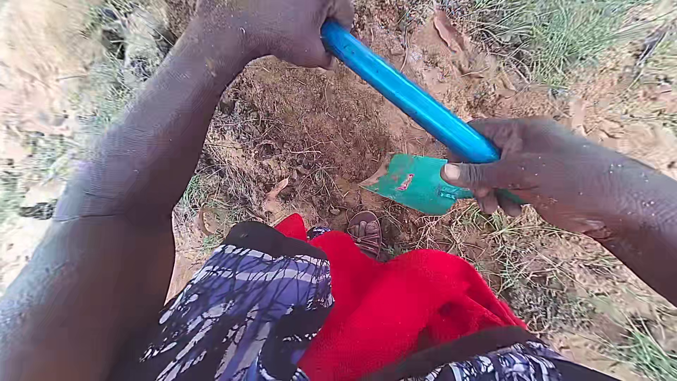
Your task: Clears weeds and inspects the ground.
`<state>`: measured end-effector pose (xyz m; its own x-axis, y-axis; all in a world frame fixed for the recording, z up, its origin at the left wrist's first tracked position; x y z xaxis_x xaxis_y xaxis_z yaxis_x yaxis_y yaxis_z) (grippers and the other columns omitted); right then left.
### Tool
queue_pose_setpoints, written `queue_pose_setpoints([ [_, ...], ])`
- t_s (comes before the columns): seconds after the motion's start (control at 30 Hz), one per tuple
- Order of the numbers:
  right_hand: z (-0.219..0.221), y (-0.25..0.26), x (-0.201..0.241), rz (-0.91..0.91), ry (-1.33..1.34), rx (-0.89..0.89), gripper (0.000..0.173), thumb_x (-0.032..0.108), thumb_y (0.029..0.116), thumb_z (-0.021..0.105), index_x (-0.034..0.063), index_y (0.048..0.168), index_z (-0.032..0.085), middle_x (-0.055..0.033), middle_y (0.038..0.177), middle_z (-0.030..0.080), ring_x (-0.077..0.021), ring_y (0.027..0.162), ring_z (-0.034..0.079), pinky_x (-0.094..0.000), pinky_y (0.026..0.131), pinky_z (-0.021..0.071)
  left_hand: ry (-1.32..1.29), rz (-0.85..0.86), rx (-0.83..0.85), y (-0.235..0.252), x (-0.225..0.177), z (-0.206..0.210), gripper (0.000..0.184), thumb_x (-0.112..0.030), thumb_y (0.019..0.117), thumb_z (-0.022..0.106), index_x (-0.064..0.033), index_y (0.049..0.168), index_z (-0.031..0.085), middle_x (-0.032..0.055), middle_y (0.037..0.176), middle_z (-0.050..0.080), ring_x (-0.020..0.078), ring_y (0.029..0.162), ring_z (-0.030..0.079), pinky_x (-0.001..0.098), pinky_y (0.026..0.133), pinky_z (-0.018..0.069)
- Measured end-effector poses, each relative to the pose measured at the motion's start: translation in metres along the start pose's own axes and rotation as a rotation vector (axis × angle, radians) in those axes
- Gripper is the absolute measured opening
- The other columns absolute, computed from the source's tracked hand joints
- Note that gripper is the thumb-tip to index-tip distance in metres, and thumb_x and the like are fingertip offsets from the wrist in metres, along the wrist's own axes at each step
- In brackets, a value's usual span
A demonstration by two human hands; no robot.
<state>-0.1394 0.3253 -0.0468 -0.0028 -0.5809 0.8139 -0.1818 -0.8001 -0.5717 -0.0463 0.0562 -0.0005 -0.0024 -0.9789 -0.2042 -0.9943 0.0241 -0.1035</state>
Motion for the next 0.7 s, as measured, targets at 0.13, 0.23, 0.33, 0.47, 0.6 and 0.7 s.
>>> queue_pose_setpoints([
  [0.13,0.045,0.008,-0.039,0.009,0.032,0.147,0.017,0.013,0.0924,0.076,0.0090,0.105,0.065,-0.0025,0.074,0.065,-0.0064,0.052,0.059,-0.0183,0.045,0.0485,-0.135,0.067,0.436,-0.006,-0.112,0.071,0.021,-0.032,0.0879,0.076,-0.0113,0.089,0.070,0.0024,0.066,0.058,0.0208,0.062,0.059,0.0446,0.056,0.0442],
  [0.23,0.074,0.030,-0.055,-0.082,0.109,0.317,0.031,0.038,0.1027,0.060,0.0091,0.113,0.066,0.0003,0.079,0.067,-0.0057,0.065,0.065,-0.0195,0.054,0.0519,-0.187,0.093,0.619,-0.025,-0.124,0.103,0.028,-0.036,0.0868,0.080,-0.0104,0.091,0.070,0.0043,0.069,0.061,0.0238,0.067,0.062,0.0473,0.059,0.0458],
  [0.33,0.039,0.067,-0.074,-0.169,0.122,-0.043,0.045,0.041,0.1113,0.037,0.0085,0.109,0.068,-0.0027,0.086,0.070,-0.0126,0.073,0.069,-0.0293,0.060,0.0572,-0.276,-0.015,0.576,-0.052,-0.090,0.117,0.018,-0.026,0.0865,0.080,-0.0113,0.093,0.073,0.0044,0.071,0.064,0.0222,0.068,0.063,0.0470,0.061,0.0488],
  [0.47,-0.007,0.129,-0.104,-0.361,-0.384,-0.427,0.022,0.003,0.1021,0.056,0.0003,0.117,0.071,-0.0203,0.104,0.073,-0.0349,0.088,0.072,-0.0561,0.081,0.0571,-0.549,-0.221,0.464,-0.074,-0.048,0.120,0.014,-0.010,0.0848,0.081,-0.0065,0.096,0.073,0.0004,0.073,0.065,0.0070,0.064,0.058,0.0267,0.059,0.0480],
  [0.6,0.033,0.163,-0.126,-0.542,-0.714,-0.279,0.034,-0.005,0.0979,0.058,0.0033,0.128,0.070,-0.0229,0.135,0.066,-0.0475,0.114,0.068,-0.0654,0.091,0.0534,-0.823,-0.422,0.295,-0.076,-0.033,0.122,0.016,-0.009,0.0859,0.080,-0.0052,0.085,0.064,-0.0030,0.063,0.056,0.0017,0.051,0.049,0.0173,0.048,0.0396],
  [0.7,0.035,0.177,-0.144,-0.630,-0.634,-0.364,0.025,-0.001,0.0983,0.059,0.0023,0.117,0.075,-0.0221,0.125,0.071,-0.0446,0.111,0.070,-0.0621,0.092,0.0547,-0.895,-0.494,0.225,-0.069,-0.030,0.114,0.016,-0.017,0.0916,0.077,-0.0065,0.094,0.064,0.0016,0.064,0.058,0.0067,0.048,0.051,0.0203,0.044,0.0417],
])
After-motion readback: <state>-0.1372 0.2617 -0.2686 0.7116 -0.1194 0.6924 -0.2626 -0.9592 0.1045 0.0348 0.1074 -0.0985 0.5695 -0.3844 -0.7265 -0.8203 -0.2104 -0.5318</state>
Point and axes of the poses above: each hand's wrist, its own y-axis towards the middle knuckle, its own z-axis out of the palm, x = y × z, the point moved 5 cm from there along y, towards the middle knuckle
